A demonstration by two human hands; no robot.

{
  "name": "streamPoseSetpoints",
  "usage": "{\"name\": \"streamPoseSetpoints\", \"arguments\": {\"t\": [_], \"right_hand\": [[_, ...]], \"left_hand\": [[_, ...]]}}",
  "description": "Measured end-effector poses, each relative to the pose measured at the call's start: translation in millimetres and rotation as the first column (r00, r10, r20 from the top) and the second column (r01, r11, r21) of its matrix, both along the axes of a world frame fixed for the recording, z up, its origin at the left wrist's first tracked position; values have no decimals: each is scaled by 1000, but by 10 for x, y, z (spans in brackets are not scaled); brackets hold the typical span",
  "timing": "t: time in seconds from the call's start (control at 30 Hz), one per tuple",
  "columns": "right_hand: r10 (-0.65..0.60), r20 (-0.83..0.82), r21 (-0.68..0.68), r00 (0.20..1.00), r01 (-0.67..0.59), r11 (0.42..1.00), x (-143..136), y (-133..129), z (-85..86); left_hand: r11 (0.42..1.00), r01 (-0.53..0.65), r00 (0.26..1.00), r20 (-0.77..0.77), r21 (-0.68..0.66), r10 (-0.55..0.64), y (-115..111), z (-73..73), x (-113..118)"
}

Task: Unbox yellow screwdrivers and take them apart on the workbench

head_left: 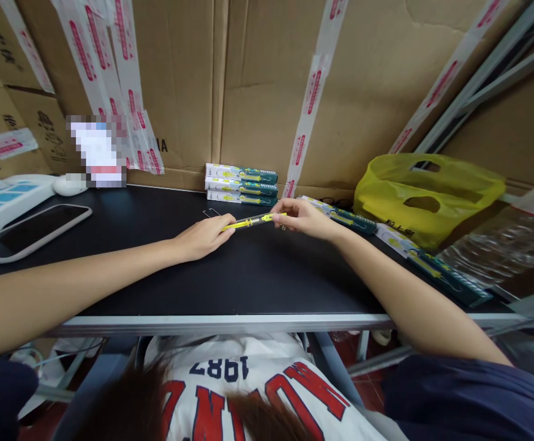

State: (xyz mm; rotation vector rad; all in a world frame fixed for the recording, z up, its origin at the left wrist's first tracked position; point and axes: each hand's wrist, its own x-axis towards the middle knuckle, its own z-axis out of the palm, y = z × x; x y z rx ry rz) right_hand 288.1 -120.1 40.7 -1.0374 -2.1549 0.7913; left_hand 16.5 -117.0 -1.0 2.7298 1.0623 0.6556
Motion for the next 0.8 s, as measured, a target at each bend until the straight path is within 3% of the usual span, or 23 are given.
{"name": "streamPoseSetpoints", "arguments": {"t": [0.47,0.63,0.8], "right_hand": [[13,-81,-130,997,-24,991,49,21,-21],[8,-246,-149,969,-46,988,15,-18,21],[-116,-471,-194,875,26,981,26,-9,76]], "left_hand": [[998,61,991,116,-10,-60,23,28,-2],[996,89,979,186,-20,-84,4,36,-10],[998,28,974,227,-62,-13,0,38,-14]]}}
